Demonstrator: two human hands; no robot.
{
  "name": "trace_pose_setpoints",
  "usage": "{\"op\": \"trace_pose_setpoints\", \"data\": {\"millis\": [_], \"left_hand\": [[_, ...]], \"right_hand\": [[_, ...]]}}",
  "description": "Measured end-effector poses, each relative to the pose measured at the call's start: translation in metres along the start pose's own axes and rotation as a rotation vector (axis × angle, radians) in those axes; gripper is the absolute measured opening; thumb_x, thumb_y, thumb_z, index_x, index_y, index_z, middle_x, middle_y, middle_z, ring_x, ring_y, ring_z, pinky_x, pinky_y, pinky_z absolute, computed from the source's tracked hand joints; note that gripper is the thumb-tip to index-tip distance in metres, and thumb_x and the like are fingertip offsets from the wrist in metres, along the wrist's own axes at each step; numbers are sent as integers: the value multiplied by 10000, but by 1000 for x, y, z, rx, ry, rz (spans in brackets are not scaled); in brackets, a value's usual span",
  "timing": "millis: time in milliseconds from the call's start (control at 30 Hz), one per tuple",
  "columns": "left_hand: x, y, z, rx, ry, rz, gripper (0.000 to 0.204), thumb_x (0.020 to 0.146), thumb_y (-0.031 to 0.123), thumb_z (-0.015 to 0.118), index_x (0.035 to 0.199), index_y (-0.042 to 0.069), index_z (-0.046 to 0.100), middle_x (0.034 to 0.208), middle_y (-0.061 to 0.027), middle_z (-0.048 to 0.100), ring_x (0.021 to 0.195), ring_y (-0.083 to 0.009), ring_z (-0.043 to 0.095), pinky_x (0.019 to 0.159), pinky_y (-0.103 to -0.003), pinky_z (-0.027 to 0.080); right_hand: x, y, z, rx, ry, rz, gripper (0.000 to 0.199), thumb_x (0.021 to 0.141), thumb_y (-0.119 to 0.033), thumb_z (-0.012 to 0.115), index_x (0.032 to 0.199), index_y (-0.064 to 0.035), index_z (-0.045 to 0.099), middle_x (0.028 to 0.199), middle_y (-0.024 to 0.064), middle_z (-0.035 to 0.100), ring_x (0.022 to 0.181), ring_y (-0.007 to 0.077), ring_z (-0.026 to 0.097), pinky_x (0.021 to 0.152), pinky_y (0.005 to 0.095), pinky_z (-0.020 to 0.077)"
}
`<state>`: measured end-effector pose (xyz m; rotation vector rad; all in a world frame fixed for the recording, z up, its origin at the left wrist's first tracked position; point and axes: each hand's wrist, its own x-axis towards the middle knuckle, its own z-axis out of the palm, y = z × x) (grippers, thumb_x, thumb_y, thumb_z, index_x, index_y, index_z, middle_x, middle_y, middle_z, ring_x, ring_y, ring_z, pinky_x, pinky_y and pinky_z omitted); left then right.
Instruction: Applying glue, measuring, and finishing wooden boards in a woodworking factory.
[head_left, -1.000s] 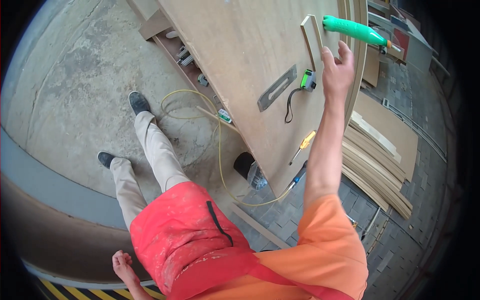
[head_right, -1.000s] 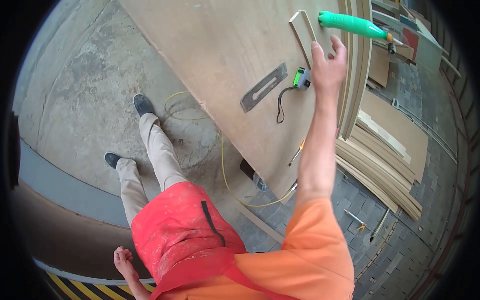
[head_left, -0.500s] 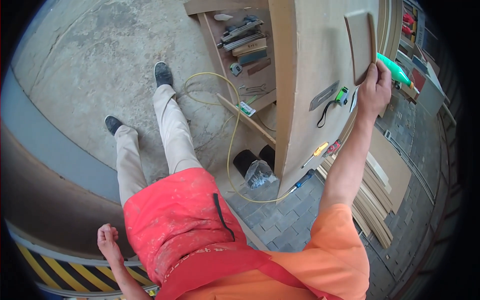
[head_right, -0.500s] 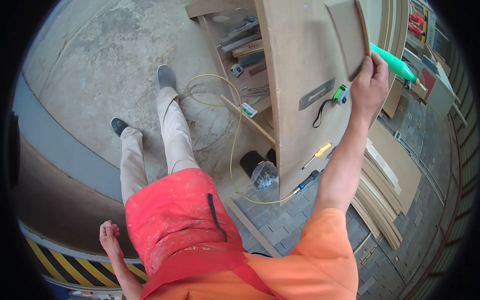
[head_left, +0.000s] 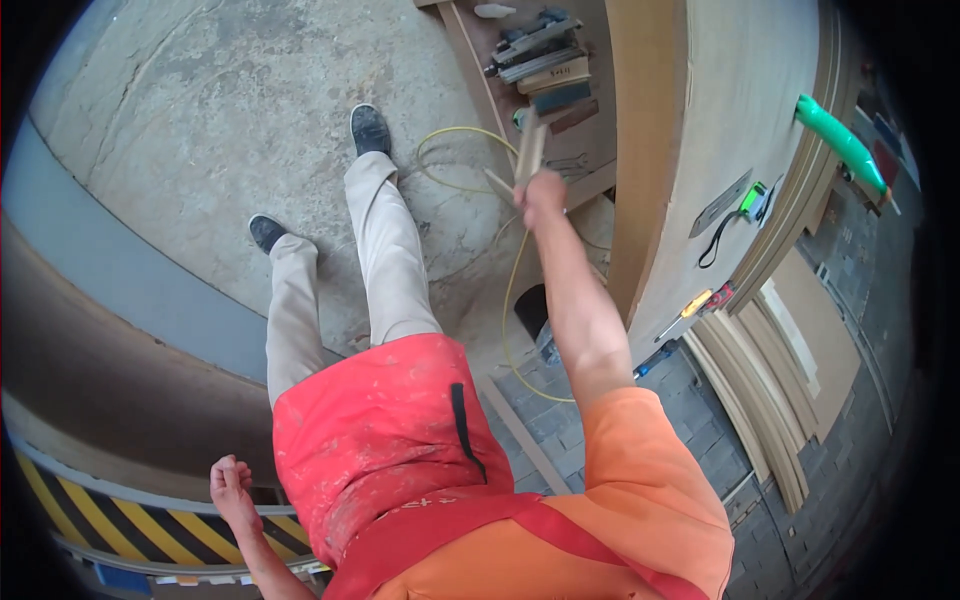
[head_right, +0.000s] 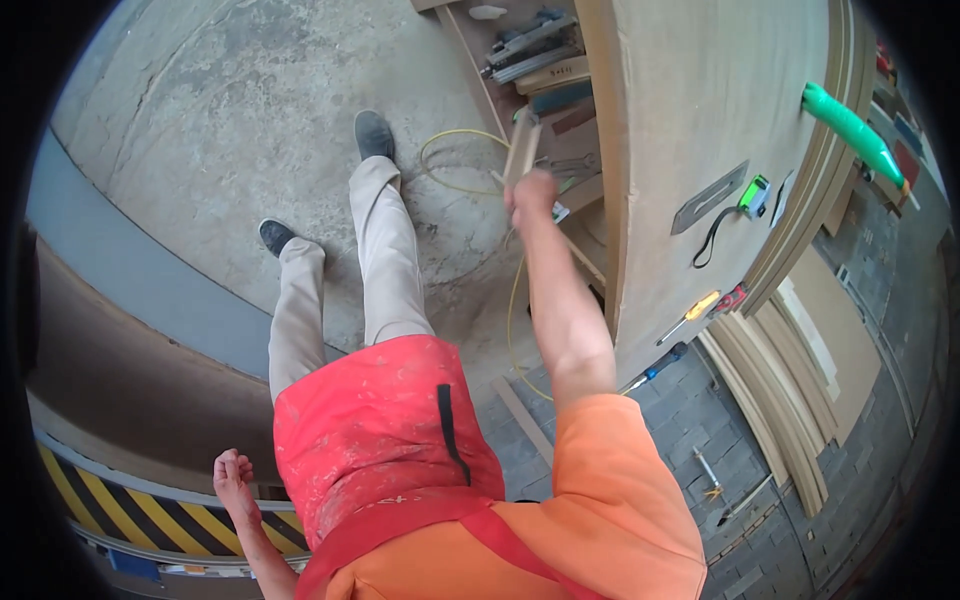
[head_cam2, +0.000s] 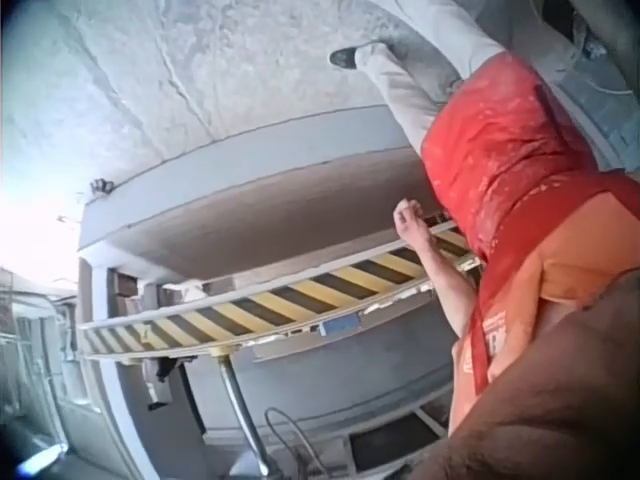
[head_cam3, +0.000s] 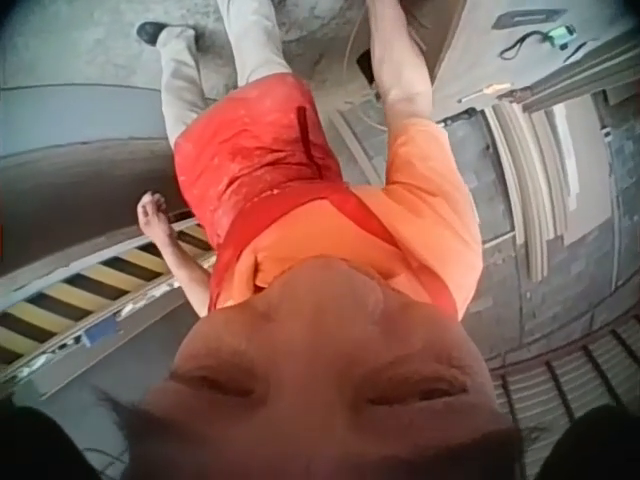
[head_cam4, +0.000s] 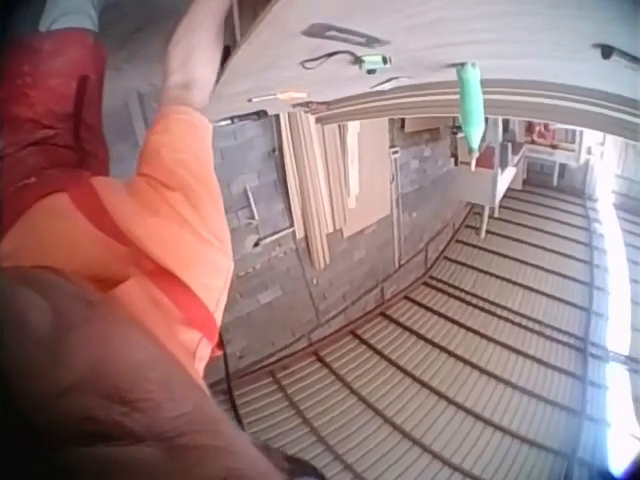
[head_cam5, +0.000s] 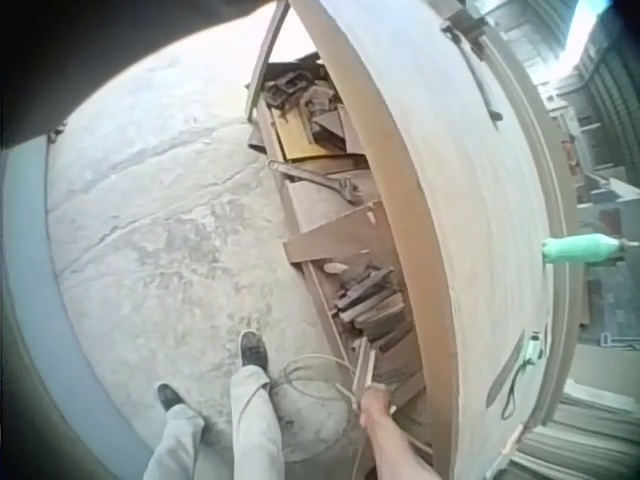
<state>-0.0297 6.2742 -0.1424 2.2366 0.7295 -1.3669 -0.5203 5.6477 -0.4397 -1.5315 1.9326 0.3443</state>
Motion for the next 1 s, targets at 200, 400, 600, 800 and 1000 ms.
{"op": "trace_pose_setpoints", "data": {"millis": [200,400,600,800,1000], "left_hand": [[-10,64,53,10,-123,98,215,1089,324,645,1103,115,692,883,25,677,767,-65,601,695,-230,466],[-91,140,56,-11,-109,208,219,1091,260,631,1118,48,682,862,-20,672,736,-93,598,651,-249,465],[-136,219,70,-114,-155,372,201,1084,246,643,1078,46,665,834,-23,658,713,-96,583,634,-245,460],[-98,265,44,-208,-240,420,187,1064,235,664,1038,50,658,793,-33,649,662,-105,588,578,-251,458],[-22,300,-30,-399,-176,309,222,1031,259,700,999,45,653,798,-43,669,622,-124,592,549,-274,470]], "right_hand": [[-57,19,44,-147,72,-186,63,885,-23,604,839,-30,646,768,135,662,679,259,666,588,403,539],[-303,-134,24,40,-473,-240,195,987,-204,611,1053,-50,711,1033,195,744,1024,368,715,914,474,559],[-315,-278,-208,372,328,-831,111,922,-90,741,1026,-77,707,999,114,739,896,322,732,788,401,577],[-150,-238,-346,-76,964,-171,543,927,-211,735,1438,-94,592,1384,191,602,1300,418,558,1137,515,430],[-90,-257,-349,-77,527,-116,479,937,-54,673,1410,-117,638,1387,169,650,1348,392,558,1130,487,453]]}}
